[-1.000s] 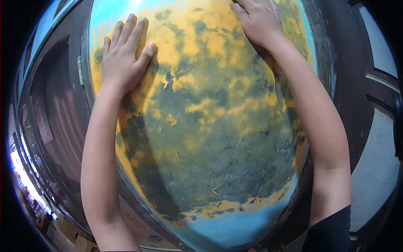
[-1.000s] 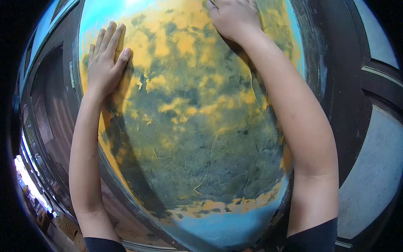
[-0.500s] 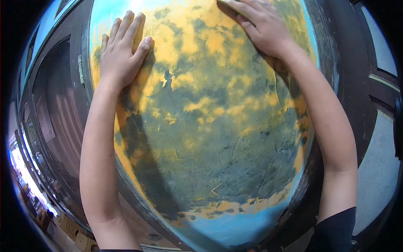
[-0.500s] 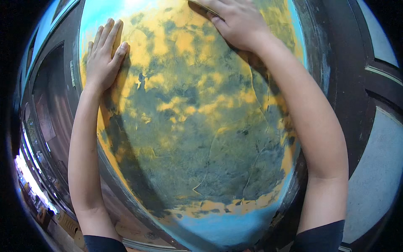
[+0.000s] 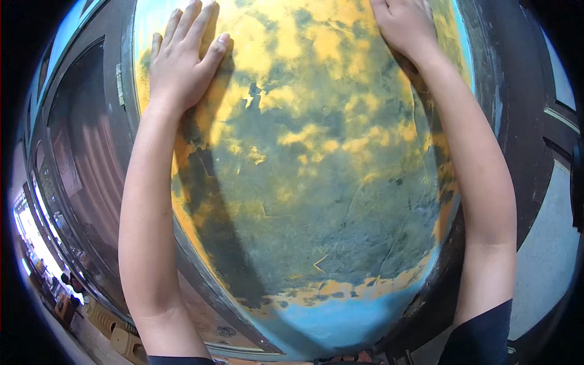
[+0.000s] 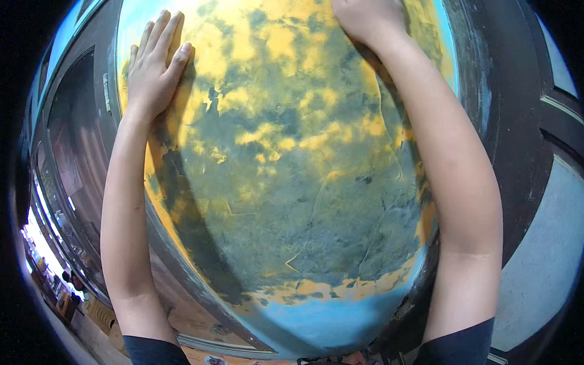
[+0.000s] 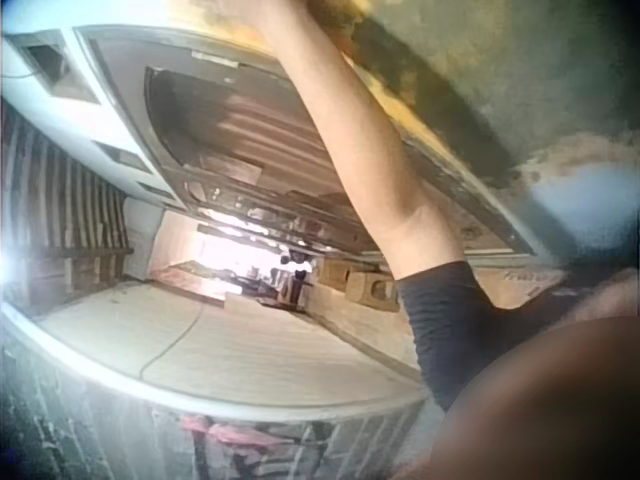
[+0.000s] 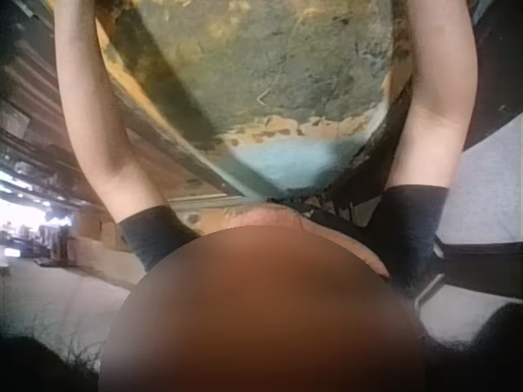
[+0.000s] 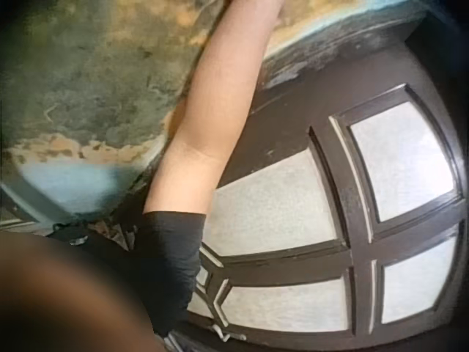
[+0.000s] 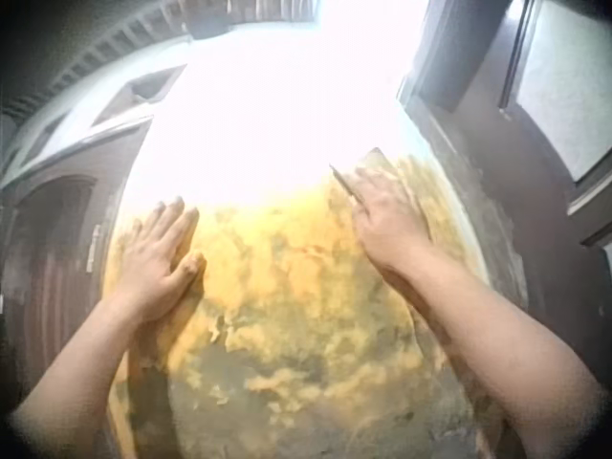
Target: The recorder is sanding a painted surface using a piece of sandpaper.
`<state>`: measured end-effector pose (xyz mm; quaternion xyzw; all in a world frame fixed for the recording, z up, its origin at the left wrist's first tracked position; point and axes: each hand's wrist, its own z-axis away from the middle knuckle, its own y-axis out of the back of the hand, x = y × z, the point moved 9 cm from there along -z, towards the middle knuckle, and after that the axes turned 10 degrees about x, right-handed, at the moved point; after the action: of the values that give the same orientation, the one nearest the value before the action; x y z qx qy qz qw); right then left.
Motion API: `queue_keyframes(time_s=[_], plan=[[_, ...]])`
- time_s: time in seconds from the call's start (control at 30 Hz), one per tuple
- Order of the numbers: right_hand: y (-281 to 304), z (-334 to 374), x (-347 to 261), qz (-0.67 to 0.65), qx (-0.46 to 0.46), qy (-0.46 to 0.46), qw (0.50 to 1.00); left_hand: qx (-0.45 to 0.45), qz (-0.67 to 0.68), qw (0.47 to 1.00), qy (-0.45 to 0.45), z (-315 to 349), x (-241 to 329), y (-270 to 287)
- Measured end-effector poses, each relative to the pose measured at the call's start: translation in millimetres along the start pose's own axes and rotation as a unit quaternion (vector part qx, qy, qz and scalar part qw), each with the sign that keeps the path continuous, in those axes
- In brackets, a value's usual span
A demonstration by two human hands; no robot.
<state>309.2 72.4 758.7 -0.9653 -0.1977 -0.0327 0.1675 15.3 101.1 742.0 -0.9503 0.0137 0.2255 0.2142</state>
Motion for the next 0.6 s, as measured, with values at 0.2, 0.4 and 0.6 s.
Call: queue_keyframes(time_s=[0.2,0.4,0.6], plan=[[-12,44,-55,-0.018,-0.076,0.237,0.968,-0.088,0.041,0.992,0.075,-13,13,13],[10,2,-12,-0.019,0.023,0.025,0.999,-0.161,0.059,0.975,0.143,-13,11,18],[-19,40,-68,0.021,-0.073,0.229,0.971,-0.146,0.059,0.977,0.141,-10,8,19]])
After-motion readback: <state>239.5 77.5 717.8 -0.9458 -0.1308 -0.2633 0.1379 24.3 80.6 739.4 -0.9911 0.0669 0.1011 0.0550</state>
